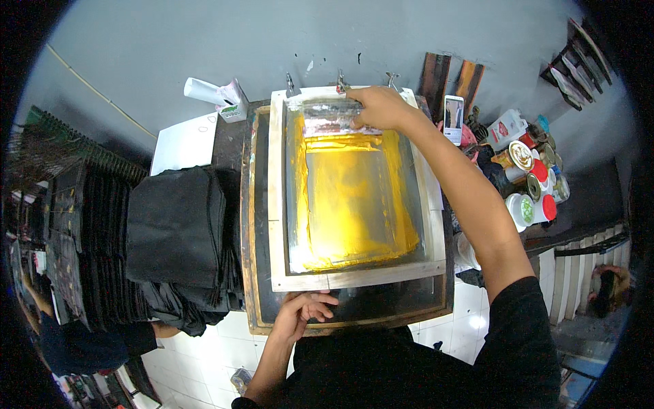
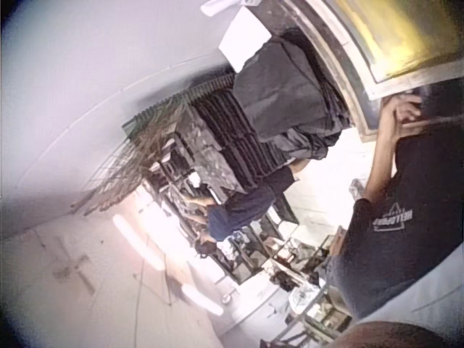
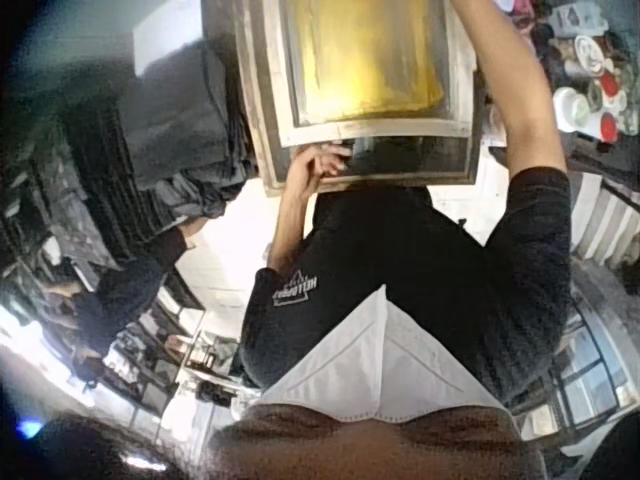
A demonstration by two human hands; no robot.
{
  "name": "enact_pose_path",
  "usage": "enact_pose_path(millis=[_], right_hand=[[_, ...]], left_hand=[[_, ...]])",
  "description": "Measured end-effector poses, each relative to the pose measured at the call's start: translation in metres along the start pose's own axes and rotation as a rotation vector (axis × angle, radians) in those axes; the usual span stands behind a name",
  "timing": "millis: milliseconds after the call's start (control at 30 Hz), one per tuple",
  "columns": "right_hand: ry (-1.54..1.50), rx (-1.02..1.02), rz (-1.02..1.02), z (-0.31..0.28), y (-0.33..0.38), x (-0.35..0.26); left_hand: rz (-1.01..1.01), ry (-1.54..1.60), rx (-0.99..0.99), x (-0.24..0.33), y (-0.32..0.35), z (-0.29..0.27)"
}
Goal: The person performs screen printing on black tote bags using yellow ink and a squeegee, then stacks the finished bags.
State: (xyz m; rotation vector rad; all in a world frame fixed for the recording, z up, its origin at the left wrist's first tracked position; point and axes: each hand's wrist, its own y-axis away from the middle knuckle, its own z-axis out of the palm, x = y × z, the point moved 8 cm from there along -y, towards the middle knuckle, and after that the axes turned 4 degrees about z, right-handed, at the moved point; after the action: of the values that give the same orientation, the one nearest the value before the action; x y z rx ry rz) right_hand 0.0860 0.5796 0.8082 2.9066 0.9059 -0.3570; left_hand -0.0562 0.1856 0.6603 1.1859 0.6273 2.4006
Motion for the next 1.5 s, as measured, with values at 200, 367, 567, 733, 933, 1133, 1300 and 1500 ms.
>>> enact_pose_path(millis=[200, 367, 567, 733, 933, 1133, 1300, 1500], right_hand=[[0.110, 0.055, 0.036, 0.018, -0.001, -0.002], [0.152, 0.134, 0.059, 0.029, 0.034, -0.014], [0.110, 0.136, -0.008, 0.030, 0.072, -0.049], [0.078, 0.130, 0.007, 0.040, 0.112, -0.056], [0.020, 0.216, -0.076, 0.051, 0.172, -0.085], [0.049, 0.203, -0.095, 0.066, 0.237, -0.114], [0.114, 0.304, -0.153, 0.068, 0.262, -0.125], [0.009, 0.367, -0.130, 0.050, 0.271, -0.123]], left_hand=[[-0.142, -0.039, -0.169, 0.013, 0.013, 0.019], [0.351, -0.534, -0.055, 0.124, -0.034, 0.052], [1.233, -1.313, 0.163, 0.238, -0.100, 0.123], [0.984, -1.498, 0.042, 0.213, -0.121, 0.113], [0.933, -1.527, 0.003, 0.173, -0.067, 0.105], [0.889, -1.547, -0.029, 0.128, -0.008, 0.099], [0.890, -1.652, 0.080, 0.099, 0.014, 0.073], [1.288, -1.906, 0.271, 0.081, 0.031, 0.020]])
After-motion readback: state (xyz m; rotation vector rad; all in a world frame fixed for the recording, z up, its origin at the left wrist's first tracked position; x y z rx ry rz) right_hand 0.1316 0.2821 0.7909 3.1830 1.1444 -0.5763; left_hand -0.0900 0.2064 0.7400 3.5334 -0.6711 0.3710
